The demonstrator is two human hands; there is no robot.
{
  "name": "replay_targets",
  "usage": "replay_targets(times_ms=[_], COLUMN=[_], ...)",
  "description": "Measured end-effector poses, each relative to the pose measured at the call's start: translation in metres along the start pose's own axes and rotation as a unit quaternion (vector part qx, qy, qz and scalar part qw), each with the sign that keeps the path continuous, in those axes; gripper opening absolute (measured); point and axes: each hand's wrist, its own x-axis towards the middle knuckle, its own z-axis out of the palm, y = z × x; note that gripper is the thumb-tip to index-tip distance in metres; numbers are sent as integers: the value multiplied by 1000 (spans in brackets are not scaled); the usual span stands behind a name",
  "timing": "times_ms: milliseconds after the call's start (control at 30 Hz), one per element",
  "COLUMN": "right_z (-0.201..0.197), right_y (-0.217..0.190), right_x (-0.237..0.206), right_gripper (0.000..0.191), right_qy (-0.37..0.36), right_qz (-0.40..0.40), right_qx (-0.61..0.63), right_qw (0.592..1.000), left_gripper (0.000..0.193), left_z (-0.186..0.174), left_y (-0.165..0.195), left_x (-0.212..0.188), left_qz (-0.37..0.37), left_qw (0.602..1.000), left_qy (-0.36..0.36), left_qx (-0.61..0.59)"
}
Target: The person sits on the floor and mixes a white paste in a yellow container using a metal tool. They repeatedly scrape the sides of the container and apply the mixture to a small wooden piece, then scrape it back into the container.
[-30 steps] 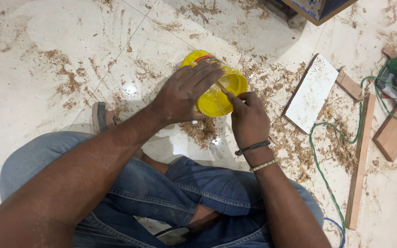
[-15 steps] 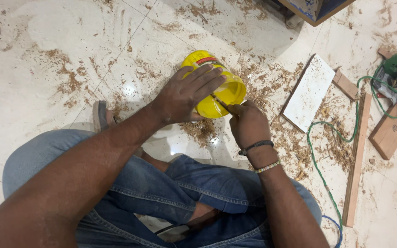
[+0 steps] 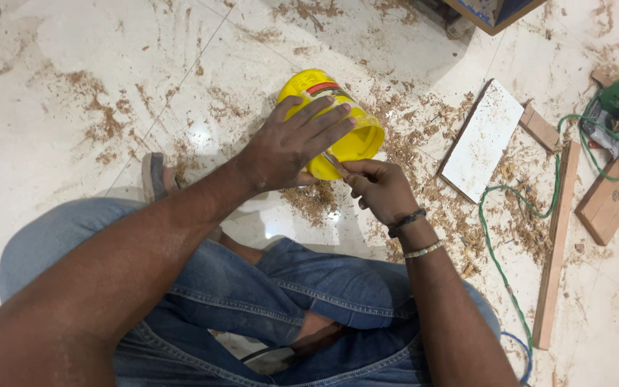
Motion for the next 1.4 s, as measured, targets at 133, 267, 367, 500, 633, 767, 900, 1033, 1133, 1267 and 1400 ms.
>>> replay_targets(times_ms=[133, 267, 367, 500, 633, 767, 900, 1033, 1133, 1267, 1400], right_z=[-6, -20, -33, -50, -71, -72, -57, -46, -44, -45, -46], right_y=[1, 0, 2, 9, 21, 37, 47, 46, 44, 47, 58], right_x=[3, -1, -9, -20, -31, -24, -15, -14, -13, -8, -9], right_gripper=[26, 28, 27, 28, 29, 28, 22, 22, 24, 23, 22], right_qy=[27, 26, 28, 12, -6, -27, -13, -18, 1, 8, 14], right_qz=[-14, -26, -21, -20, -54, -55, -65, 4, 73, -13, -24], right_qx=[40, 48, 87, 155, 153, -2, -119, -196, -201, -204, -202], right_qw=[999, 998, 996, 988, 987, 998, 991, 980, 977, 979, 979], left_gripper=[120, 129, 129, 133, 133, 131, 134, 131, 133, 133, 132], left_z=[3, 5, 6, 7, 7, 5, 4, 2, 2, 4, 6], left_y=[-5, -19, -31, -48, -63, -70, -69, -66, -65, -65, -66], left_x=[-1, 2, -1, -6, -10, -13, -12, -10, -10, -11, -10], left_qz=[-40, -117, -183, -266, -341, -359, -377, -368, -383, -358, -358], left_qw=[999, 992, 982, 962, 937, 928, 922, 925, 918, 927, 927], left_qy=[-9, -19, -10, 1, 45, 76, 76, 65, 64, 75, 65], left_qx=[-34, -45, -38, -57, -70, -64, -56, -72, -77, -83, -91])
